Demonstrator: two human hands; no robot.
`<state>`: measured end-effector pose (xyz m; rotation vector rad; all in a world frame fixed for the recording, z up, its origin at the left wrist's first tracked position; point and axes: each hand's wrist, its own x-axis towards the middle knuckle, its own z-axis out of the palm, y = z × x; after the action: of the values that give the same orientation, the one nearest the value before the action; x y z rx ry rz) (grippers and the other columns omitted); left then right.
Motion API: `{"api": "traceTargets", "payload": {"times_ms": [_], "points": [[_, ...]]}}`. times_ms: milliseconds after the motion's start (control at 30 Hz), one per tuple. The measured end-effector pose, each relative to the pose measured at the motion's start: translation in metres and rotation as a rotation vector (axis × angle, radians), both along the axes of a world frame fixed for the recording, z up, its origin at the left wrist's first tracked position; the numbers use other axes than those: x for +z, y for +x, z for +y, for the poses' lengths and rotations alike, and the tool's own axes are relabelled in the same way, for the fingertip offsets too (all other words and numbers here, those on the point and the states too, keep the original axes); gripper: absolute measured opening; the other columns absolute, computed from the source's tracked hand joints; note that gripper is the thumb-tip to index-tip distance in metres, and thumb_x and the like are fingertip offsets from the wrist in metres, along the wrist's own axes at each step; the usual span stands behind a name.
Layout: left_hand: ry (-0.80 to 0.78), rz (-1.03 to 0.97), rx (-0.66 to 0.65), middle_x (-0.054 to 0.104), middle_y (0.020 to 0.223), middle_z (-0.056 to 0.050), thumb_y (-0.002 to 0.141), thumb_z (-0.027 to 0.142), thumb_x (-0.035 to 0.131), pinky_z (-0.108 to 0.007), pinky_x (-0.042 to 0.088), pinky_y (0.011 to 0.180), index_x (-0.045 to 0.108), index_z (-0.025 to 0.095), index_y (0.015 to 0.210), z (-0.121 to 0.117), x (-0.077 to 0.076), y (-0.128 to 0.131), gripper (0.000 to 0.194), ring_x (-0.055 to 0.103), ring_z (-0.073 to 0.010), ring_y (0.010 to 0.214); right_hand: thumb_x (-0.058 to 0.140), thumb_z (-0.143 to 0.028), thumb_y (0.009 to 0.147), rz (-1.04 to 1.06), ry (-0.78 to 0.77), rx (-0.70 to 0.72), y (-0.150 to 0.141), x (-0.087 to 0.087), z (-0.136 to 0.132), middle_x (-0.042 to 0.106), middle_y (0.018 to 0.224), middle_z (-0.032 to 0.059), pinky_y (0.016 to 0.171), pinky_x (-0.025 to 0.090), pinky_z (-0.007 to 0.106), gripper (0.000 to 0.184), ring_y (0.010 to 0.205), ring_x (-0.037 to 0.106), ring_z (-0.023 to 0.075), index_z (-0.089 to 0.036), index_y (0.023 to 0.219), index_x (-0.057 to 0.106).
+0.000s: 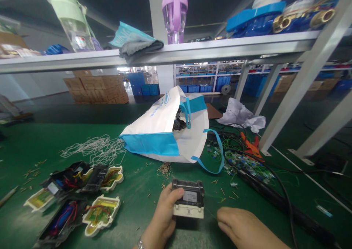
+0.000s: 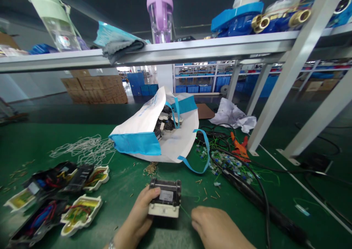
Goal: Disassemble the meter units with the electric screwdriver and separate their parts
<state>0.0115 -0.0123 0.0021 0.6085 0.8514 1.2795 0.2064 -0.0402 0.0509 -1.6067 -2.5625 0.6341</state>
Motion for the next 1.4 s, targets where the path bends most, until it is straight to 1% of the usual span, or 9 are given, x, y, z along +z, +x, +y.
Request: {"api": "traceTargets", "payload": {"times_ms": [233,333,433,533,633,867,1167,1300,1400], "points": [[0.03,-0.026,-0.056,0.065,0.071,-0.008,0.059,0.031,0.072,-0.025,0.044,0.057,0.06,0.01,0.079,0.001,0.009,-0.004,0.031,0.06,-0.0187,0.062,0.039,-0.027,0.087,0.183,-0.013,-0.032,0.007,-0.009,0.004,0.057,0.072,-0.0015,0.063,0.041,0.024,0.025,0.07,0.055,0.0149,-0.021,0.065,0.049],[0.002,-0.037,-0.04,0.066,0.074,-0.008,0.06,0.032,0.071,-0.027,0.045,0.06,0.061,0.01,0.081,0.002,0.008,-0.01,0.032,0.06,-0.0192,0.064,0.04,-0.036,0.085,0.381,0.095,-0.19,-0.002,-0.014,0.01,0.059,0.091,0.0025,0.075,0.044,0.029,0.02,0.085,0.056,0.0176,-0.023,0.089,0.055],[0.003,-0.063,-0.045,0.066,0.075,-0.009,0.061,0.033,0.071,-0.027,0.045,0.061,0.061,0.009,0.083,0.002,0.006,-0.014,0.034,0.06,-0.0193,0.064,0.041,-0.045,0.082,0.584,0.053,-0.27,-0.015,-0.01,0.016,0.056,0.108,0.0086,0.087,0.04,0.034,0.039,0.1,0.052,0.0207,-0.019,0.11,0.05],[0.028,-0.069,-0.067,0.066,0.073,-0.008,0.062,0.032,0.07,-0.025,0.044,0.059,0.062,0.009,0.085,0.001,0.006,-0.015,0.034,0.06,-0.0174,0.061,0.037,-0.051,0.082,0.731,-0.062,-0.294,-0.027,-0.001,0.021,0.058,0.103,0.0101,0.086,0.04,0.033,0.043,0.097,0.053,0.0218,-0.016,0.102,0.053],[0.033,-0.06,-0.079,0.066,0.072,-0.008,0.063,0.031,0.069,-0.025,0.044,0.059,0.061,0.009,0.084,0.001,0.007,-0.015,0.032,0.06,-0.0173,0.061,0.041,-0.05,0.08,0.818,-0.054,-0.33,-0.033,0.005,0.024,0.06,0.086,0.0066,0.075,0.042,0.031,0.038,0.083,0.056,0.0208,-0.016,0.091,0.055],[0.085,-0.043,-0.119,0.065,0.073,-0.008,0.062,0.03,0.07,-0.029,0.045,0.063,0.059,0.01,0.083,-0.001,0.013,-0.012,0.031,0.062,-0.0221,0.07,0.042,-0.042,0.078,0.801,0.07,-0.316,-0.036,0.009,0.033,0.049,0.06,-0.0006,0.057,0.037,0.025,0.031,0.06,0.048,0.0146,-0.017,0.063,0.049],[0.145,0.016,-0.135,0.064,0.073,-0.006,0.058,0.027,0.073,-0.028,0.046,0.06,0.053,0.011,0.082,-0.004,0.017,-0.008,0.036,0.061,-0.0205,0.066,0.04,-0.031,0.078,0.618,0.32,-0.176,-0.043,0.026,0.033,0.052,0.061,0.0008,0.063,0.036,0.029,0.026,0.063,0.048,0.0161,-0.019,0.058,0.049],[0.14,0.034,-0.075,0.064,0.071,-0.005,0.057,0.026,0.074,-0.026,0.046,0.058,0.054,0.011,0.081,-0.002,0.017,-0.009,0.035,0.061,-0.0183,0.063,0.043,-0.039,0.077,0.726,0.222,-0.353,-0.043,0.015,0.039,0.05,0.061,0.0011,0.062,0.037,0.03,0.027,0.062,0.049,0.017,-0.019,0.062,0.049],[0.108,0.006,-0.012,0.065,0.075,-0.006,0.059,0.026,0.072,-0.027,0.048,0.06,0.054,0.011,0.085,-0.001,0.016,-0.012,0.036,0.061,-0.0189,0.065,0.035,-0.049,0.081,0.81,0.162,-0.468,-0.037,-0.002,0.041,0.053,0.071,0.0035,0.064,0.042,0.03,0.034,0.066,0.053,0.0175,-0.018,0.085,0.048]]}}
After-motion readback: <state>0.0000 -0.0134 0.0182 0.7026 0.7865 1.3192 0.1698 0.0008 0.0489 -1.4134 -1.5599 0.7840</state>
